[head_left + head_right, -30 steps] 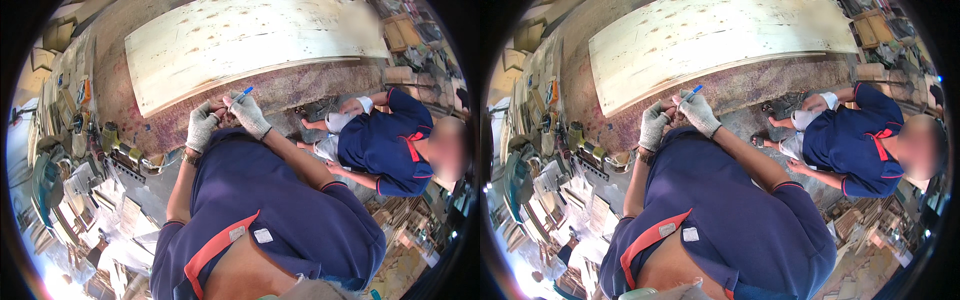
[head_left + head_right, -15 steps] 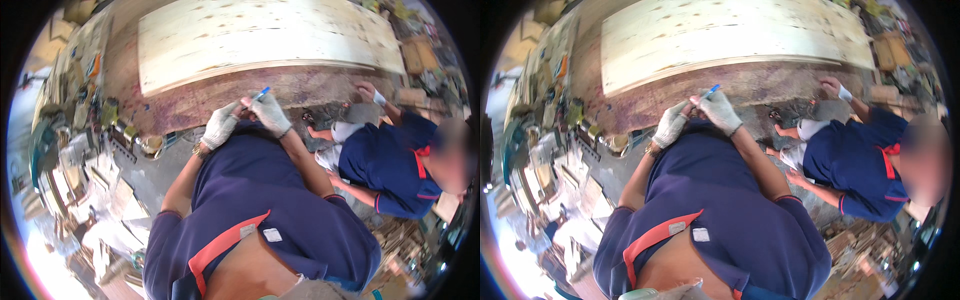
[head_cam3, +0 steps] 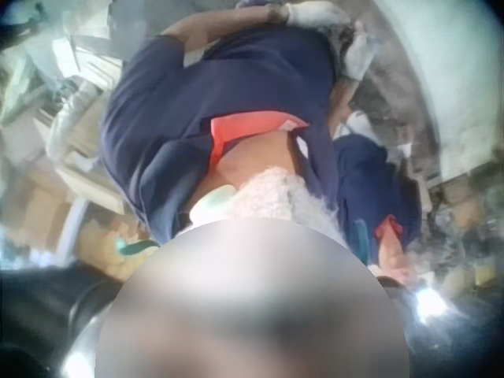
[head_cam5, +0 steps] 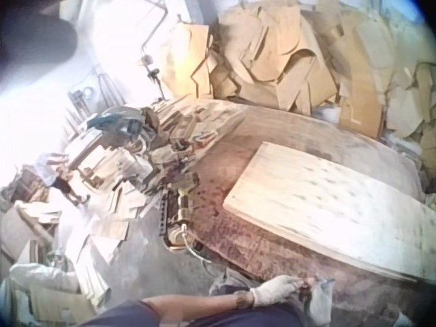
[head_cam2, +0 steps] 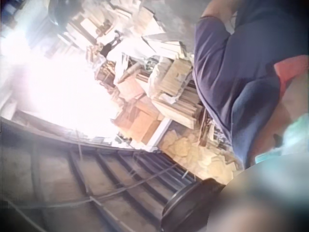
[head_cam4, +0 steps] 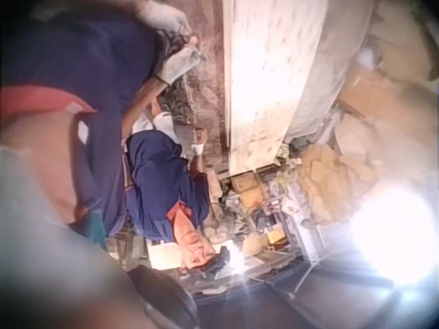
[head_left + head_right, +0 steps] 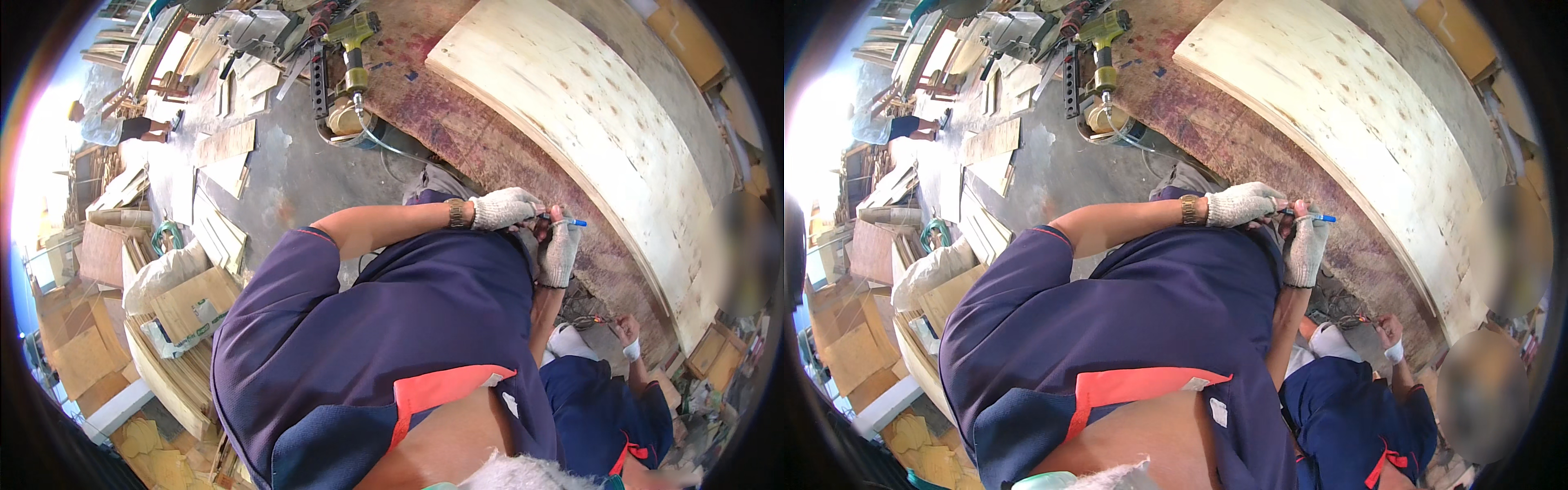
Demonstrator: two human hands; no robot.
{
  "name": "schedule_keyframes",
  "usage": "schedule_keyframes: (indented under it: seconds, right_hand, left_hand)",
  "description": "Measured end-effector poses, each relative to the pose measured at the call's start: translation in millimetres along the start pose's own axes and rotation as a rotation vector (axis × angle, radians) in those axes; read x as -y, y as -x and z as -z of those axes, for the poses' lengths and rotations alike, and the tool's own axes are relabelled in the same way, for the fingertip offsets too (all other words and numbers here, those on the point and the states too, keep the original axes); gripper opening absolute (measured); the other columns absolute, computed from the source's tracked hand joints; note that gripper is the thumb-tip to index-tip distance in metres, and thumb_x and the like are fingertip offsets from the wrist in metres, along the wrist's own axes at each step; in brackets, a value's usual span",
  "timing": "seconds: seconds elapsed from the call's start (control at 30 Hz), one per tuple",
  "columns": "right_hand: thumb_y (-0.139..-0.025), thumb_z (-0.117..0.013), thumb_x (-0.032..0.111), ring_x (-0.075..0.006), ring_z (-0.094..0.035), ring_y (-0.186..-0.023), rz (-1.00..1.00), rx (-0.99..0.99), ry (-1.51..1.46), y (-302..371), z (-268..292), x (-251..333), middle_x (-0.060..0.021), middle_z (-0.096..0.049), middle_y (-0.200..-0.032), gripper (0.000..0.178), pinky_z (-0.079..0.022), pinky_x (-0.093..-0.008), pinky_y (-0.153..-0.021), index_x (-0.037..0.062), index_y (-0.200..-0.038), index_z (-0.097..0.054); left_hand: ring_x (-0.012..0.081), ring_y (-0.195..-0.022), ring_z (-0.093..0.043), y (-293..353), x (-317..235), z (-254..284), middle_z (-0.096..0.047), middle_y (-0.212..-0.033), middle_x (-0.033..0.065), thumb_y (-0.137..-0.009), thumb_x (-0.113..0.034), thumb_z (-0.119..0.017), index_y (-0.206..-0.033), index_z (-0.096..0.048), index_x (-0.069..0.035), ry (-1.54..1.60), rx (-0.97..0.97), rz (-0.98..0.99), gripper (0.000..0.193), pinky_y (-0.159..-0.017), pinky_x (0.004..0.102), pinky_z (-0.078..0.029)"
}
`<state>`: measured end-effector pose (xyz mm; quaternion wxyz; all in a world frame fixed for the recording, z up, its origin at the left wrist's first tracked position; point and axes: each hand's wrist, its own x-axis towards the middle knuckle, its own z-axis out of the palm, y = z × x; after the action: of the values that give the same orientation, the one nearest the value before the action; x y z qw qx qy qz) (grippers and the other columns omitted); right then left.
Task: The person aligns and secures a thin wooden strip to a large plywood panel using a nail gun. They then place a small wooden block on the panel and attach it with the nail gun. A coworker assists by holding the panel steady.
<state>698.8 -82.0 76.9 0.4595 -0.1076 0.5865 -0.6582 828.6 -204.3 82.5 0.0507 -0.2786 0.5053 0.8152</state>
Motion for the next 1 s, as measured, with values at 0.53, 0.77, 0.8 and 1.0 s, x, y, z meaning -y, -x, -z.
schedule_keyframes:
  seconds: [0.53,0.77,0.8,1.0]
  right_hand:
    - [-0.099,-0.065,0.022,-0.0085,-0.051,-0.051,-0.027,0.039,0.036,-1,-5,-8,-0.0013,-0.06,-0.064,0.022,-0.037,-0.0238,-0.048,0.0042,-0.086,-0.065]
    - [-0.1,-0.063,0.028,-0.0138,-0.06,-0.06,-0.116,0.058,0.096,7,-9,1,-0.0064,-0.064,-0.07,0.028,-0.047,-0.0269,-0.056,0.0009,-0.094,-0.067]
    - [-0.1,-0.062,0.03,-0.0155,-0.063,-0.064,-0.157,0.038,0.127,13,-14,2,-0.0081,-0.065,-0.073,0.031,-0.051,-0.0284,-0.06,0.0001,-0.095,-0.067]
    - [-0.096,-0.067,0.028,-0.009,-0.051,-0.053,-0.007,0.026,0.29,12,-10,24,-0.0014,-0.059,-0.062,0.033,-0.039,-0.0281,-0.049,0.0039,-0.074,-0.064]
  left_hand:
    - [0.0076,-0.053,-0.045,-14,33,14,-0.047,-0.069,-0.0036,-0.103,-0.026,-0.058,-0.086,-0.055,-0.008,0.584,0.165,0.137,0.024,-0.043,0.0248,-0.038]
    - [0.0085,-0.057,-0.046,-16,41,12,-0.048,-0.072,-0.0028,-0.104,-0.028,-0.055,-0.089,-0.054,-0.01,0.549,0.13,0.188,0.024,-0.046,0.0239,-0.039]
    - [0.0089,-0.061,-0.048,-17,43,13,-0.049,-0.075,-0.0022,-0.105,-0.029,-0.052,-0.091,-0.053,-0.01,0.594,0.23,0.121,0.024,-0.049,0.0237,-0.041]
    - [0.0097,-0.053,-0.041,-24,33,39,-0.039,-0.064,-0.0058,-0.107,-0.039,-0.042,-0.085,-0.048,-0.014,0.779,0.584,0.325,0.034,-0.051,0.0281,-0.036]
